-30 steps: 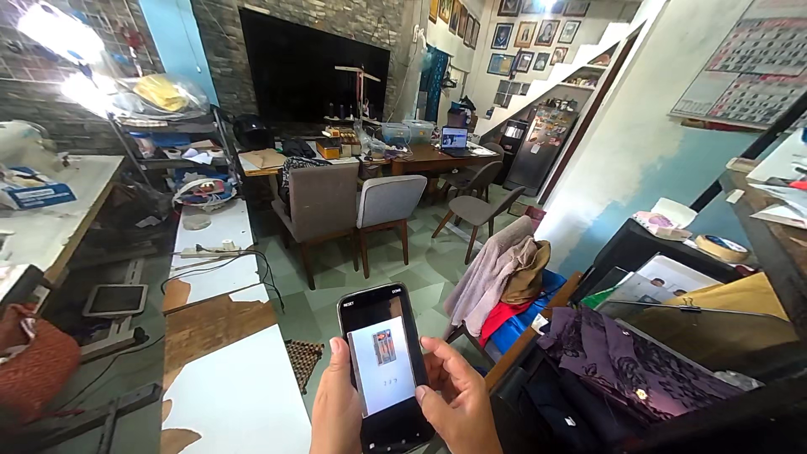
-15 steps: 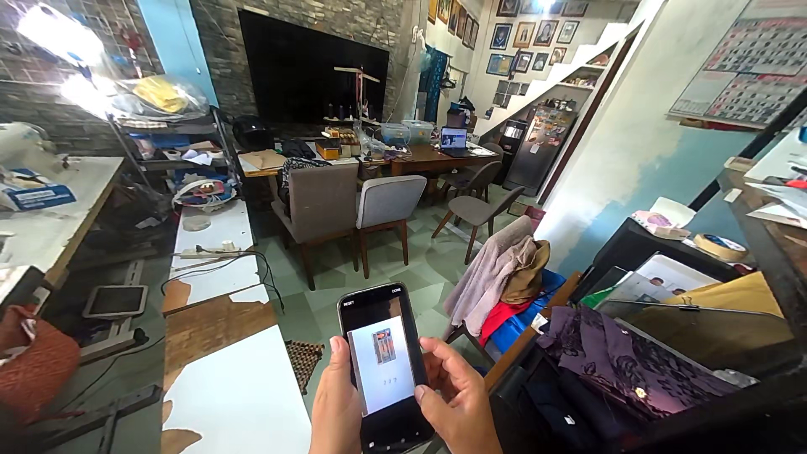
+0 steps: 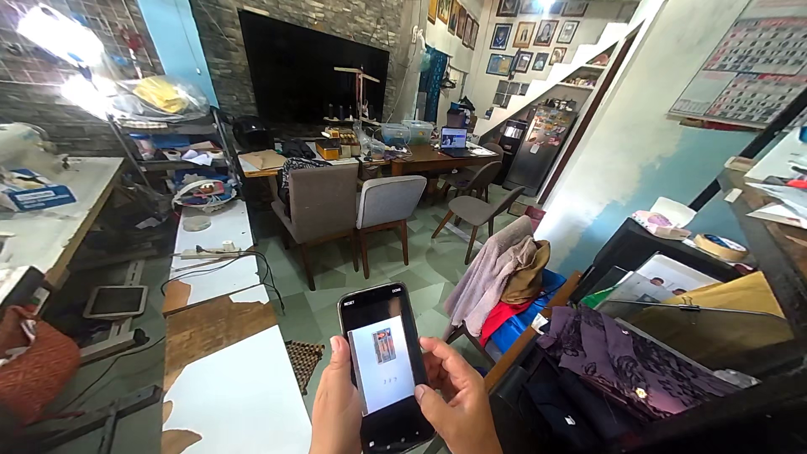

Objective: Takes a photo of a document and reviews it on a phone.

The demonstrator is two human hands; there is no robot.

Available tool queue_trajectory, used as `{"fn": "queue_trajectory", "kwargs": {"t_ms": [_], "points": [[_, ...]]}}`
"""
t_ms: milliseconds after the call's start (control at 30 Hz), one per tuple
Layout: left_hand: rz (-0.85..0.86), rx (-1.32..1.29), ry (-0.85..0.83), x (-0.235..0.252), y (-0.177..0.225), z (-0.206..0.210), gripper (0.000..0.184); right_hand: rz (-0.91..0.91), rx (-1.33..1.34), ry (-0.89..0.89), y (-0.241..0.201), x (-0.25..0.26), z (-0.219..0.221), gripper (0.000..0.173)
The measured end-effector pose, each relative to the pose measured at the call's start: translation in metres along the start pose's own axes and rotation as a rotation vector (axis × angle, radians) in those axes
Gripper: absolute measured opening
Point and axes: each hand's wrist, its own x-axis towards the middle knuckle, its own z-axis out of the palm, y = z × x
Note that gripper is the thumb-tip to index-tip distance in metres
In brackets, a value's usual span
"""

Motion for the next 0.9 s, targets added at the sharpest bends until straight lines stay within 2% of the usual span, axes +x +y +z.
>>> {"fn": "queue_trajectory", "kwargs": {"t_ms": [900], "points": [[-0.012, -0.017, 0.011, -0.0023, -0.0019, -0.0009, 0.059, 0.011, 0.009, -0.04, 0.0014, -0.0029, -0.0028, 0.052]]}}
